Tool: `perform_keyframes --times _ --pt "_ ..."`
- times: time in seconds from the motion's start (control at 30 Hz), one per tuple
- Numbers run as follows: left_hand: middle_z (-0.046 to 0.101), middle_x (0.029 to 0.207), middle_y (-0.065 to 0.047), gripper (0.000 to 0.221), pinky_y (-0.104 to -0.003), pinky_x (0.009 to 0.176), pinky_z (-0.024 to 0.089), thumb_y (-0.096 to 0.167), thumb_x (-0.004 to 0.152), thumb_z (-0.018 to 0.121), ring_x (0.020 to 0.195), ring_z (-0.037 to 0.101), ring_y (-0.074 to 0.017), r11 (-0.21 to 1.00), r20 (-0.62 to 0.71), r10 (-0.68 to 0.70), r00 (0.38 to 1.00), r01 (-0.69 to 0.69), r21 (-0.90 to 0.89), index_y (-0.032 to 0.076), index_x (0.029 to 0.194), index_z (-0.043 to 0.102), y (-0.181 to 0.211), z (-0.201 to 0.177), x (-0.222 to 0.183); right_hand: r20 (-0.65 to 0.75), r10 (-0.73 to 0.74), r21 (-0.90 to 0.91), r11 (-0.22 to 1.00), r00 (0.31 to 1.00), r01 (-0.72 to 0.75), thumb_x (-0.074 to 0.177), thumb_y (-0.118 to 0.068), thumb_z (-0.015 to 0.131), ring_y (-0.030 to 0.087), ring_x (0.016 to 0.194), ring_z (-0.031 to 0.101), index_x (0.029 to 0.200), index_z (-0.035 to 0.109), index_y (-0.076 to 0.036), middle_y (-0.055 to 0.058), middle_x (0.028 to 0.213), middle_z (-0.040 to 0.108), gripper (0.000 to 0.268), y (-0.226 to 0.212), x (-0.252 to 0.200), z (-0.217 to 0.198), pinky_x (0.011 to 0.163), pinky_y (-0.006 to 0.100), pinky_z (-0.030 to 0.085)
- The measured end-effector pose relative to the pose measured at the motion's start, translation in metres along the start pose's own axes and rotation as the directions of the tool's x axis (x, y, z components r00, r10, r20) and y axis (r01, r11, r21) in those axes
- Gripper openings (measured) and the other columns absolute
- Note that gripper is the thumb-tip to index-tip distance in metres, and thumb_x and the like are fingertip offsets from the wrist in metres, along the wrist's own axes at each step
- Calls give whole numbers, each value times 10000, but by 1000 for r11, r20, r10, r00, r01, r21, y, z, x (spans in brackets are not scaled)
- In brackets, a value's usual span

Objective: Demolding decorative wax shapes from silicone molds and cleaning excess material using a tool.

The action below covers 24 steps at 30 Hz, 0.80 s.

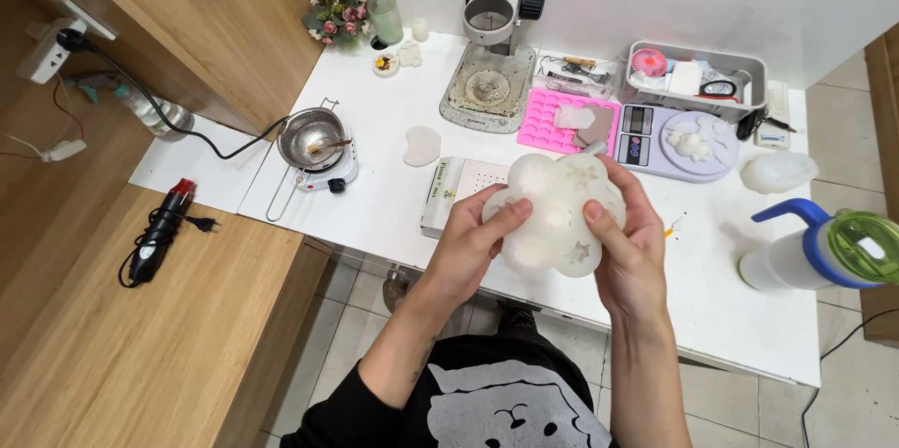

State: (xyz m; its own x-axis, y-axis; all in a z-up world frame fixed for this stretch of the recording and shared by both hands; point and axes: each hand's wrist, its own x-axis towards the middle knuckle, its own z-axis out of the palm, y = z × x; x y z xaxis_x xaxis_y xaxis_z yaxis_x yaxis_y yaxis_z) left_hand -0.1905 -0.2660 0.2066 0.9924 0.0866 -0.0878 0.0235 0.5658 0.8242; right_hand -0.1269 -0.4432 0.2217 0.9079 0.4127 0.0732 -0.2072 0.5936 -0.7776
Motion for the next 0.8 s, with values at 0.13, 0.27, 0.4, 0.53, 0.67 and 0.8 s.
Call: perform_keyframes --times 0.13,0.27,0.4,0.53,0.67,0.8 --pt "706 1016 -29 434 -233 730 521 304 974 713 881 649 -70 995 -8 41 999 -40 92 -2 1269 628 10 -9 5 -30 -61 -290 956 998 50 929 -91 691 196 1168 648 1488 470 7 161 1272 668 609 2 1 6 1020 347 522" --pt "714 988 -28 388 -220 796 540 324 1017 671 887 651 -65 989 -27 113 993 -110 99 -14 1208 671 10 -18 11 -2 -27 -446 895 1000 24 921 -96 702 162 1107 679 1405 565 13 129 1194 731 514 6 6 1 990 283 528" --pt "709 931 -32 344 -225 735 519 302 1020 682 832 612 -57 937 -31 124 992 -107 333 -26 1117 720 12 -10 4 25 6 -538 843 1000 8 897 -107 723 104 1014 660 1259 630 15 43 1154 703 393 4 8 0 866 246 548" --pt "723 911 -15 320 -217 728 531 290 995 678 818 640 -49 947 -22 63 998 -53 318 -16 1063 742 9 -12 1 -41 58 -562 824 997 -71 972 -144 699 81 824 631 1107 725 34 48 937 721 225 11 6 0 744 224 521" --pt "717 886 -5 301 -221 706 509 264 1017 677 800 621 -51 964 4 43 999 -43 263 -26 1028 758 8 -18 0 -37 29 -469 882 999 -43 1012 -204 661 78 815 642 1100 720 32 40 940 727 259 20 3 -1 737 227 535" --pt "724 892 3 303 -208 721 510 273 1004 681 813 624 -39 967 0 41 999 -40 252 -18 1024 764 13 -17 0 -75 39 -448 891 996 -69 1016 -235 653 81 778 639 1088 725 31 42 911 728 285 22 -1 5 703 234 536"
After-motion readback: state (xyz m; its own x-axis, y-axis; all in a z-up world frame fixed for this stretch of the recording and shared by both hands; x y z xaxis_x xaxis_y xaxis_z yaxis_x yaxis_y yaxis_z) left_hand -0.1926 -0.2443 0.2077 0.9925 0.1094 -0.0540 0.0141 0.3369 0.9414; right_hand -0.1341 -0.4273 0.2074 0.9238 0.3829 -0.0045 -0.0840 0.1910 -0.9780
